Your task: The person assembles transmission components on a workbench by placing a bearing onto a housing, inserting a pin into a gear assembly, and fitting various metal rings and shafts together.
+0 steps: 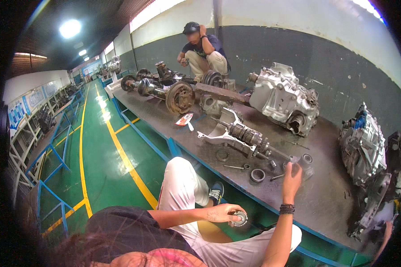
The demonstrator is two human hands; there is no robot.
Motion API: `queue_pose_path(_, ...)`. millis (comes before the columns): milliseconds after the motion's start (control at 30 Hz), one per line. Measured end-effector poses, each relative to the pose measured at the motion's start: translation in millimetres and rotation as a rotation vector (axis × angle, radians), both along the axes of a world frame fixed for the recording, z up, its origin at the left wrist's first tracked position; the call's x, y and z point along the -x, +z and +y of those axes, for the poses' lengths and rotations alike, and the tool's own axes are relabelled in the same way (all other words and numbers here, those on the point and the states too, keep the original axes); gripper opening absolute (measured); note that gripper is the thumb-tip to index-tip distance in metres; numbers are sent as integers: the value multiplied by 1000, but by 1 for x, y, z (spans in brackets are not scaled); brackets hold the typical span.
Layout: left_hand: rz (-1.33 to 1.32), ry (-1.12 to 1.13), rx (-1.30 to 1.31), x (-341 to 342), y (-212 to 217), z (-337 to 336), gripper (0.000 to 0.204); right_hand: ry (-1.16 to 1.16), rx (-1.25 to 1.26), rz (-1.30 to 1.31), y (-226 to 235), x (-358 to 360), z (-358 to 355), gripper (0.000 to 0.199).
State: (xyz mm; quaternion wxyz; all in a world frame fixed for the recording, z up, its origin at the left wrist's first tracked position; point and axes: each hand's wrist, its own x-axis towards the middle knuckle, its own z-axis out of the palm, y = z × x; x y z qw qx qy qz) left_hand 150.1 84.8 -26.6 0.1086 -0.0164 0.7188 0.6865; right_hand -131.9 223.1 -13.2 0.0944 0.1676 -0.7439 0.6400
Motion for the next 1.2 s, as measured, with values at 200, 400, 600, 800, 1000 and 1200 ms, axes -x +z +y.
queue_pose_path(200,-23,-98,42,21,46,-20,43,23,33,10,10,1,-6,59)
queue_pose_path(400,139,-113,73,65,58,-48,40,2,34,63,3,7,2,57)
queue_pose_path(600,182,-17,74,107,69,-118,40,253,140,-7,14,-12,-29,47)
queue_pose_path(800,21,128,97,154,53,-145,42,253,-15,181,22,-54,-42,60)
queue_pose_path(1000,-83,212,-338,153,41,-135,40,272,-134,363,44,-88,-49,70)
queue_pose_path(1200,-80,235,-416,149,45,-120,36,312,-253,408,37,-92,-54,72)
